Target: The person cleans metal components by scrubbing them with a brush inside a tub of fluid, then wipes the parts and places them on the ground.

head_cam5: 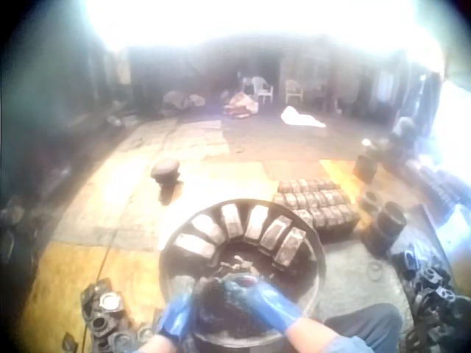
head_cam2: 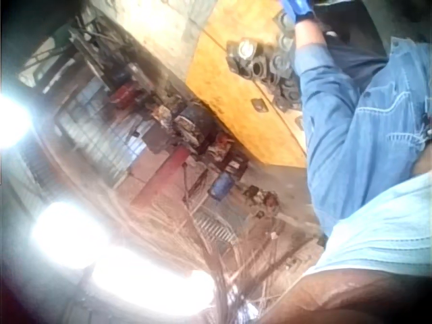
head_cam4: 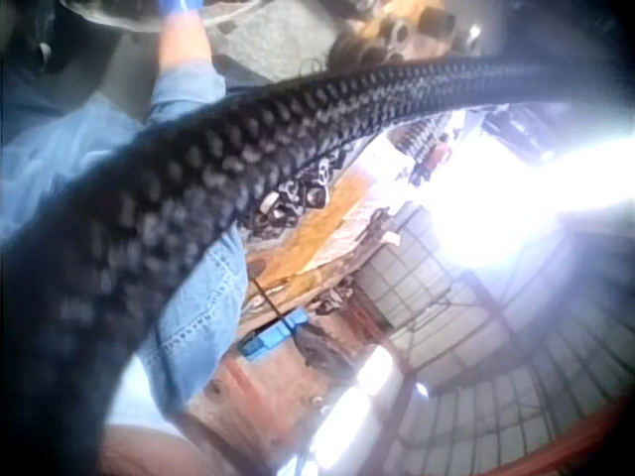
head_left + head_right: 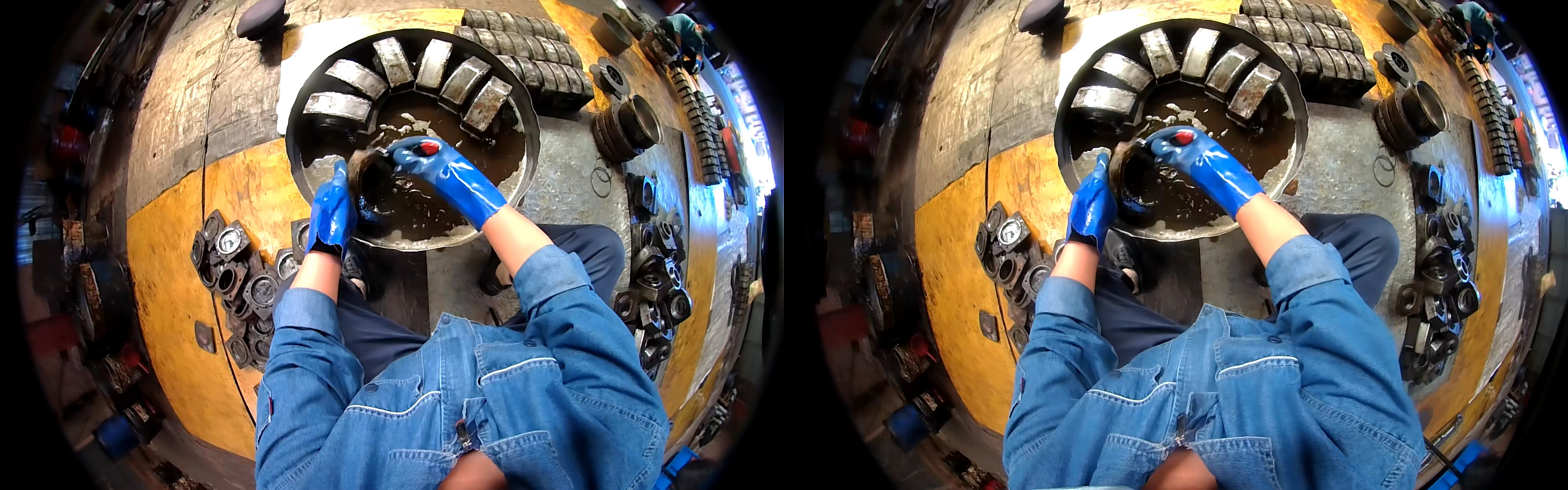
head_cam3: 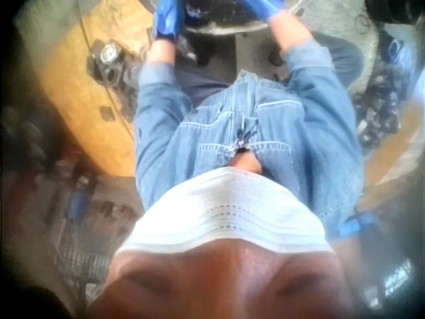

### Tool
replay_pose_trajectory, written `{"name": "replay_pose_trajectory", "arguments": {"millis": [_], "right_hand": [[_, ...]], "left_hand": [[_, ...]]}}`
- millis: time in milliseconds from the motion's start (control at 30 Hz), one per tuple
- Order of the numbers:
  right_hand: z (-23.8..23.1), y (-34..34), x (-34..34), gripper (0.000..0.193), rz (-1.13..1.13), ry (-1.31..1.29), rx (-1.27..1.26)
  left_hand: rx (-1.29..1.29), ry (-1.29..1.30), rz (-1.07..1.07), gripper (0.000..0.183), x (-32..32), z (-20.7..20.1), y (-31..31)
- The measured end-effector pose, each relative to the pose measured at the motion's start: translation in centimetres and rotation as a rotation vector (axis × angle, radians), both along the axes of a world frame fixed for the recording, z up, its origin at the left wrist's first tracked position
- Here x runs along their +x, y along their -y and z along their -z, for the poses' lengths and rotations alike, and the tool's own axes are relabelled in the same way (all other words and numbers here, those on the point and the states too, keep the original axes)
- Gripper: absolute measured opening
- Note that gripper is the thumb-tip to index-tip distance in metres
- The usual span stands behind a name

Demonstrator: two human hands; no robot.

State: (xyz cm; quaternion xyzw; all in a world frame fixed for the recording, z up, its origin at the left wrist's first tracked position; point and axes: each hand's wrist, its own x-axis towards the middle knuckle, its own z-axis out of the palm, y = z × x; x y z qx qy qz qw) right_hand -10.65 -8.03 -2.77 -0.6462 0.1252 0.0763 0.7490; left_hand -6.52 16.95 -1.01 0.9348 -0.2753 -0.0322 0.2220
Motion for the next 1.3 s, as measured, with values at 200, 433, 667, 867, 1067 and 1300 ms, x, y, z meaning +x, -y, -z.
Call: {"name": "replay_pose_trajectory", "arguments": {"millis": [200,433,667,867,1067,1300], "right_hand": [[-2.0,0.1,-2.2,0.038,0.334,-0.061,-0.162],[-2.3,-0.6,0.8,0.025,-0.166,0.047,-0.301],[-0.7,0.9,0.6,0.027,0.151,-0.028,-0.053],[2.5,3.0,-4.8,0.035,0.253,-0.001,-0.293],[-0.3,1.5,-4.3,0.036,0.354,-0.167,-0.105],[-0.8,-0.7,0.2,0.03,0.037,0.108,-0.241]], "left_hand": [[-0.007,0.063,0.031,0.051,0.1,-0.1,-0.1],[-0.029,0.065,0.033,0.046,-0.5,-1.2,1.0],[-0.001,0.042,0.025,0.047,-0.5,-1.5,0.3],[0.021,-0.088,-0.003,0.058,-0.4,-1.8,0.9],[-0.037,-0.015,0.032,0.04,-0.2,0.1,0.7],[-0.049,0.018,0.039,0.033,0.4,0.1,0.7]]}}
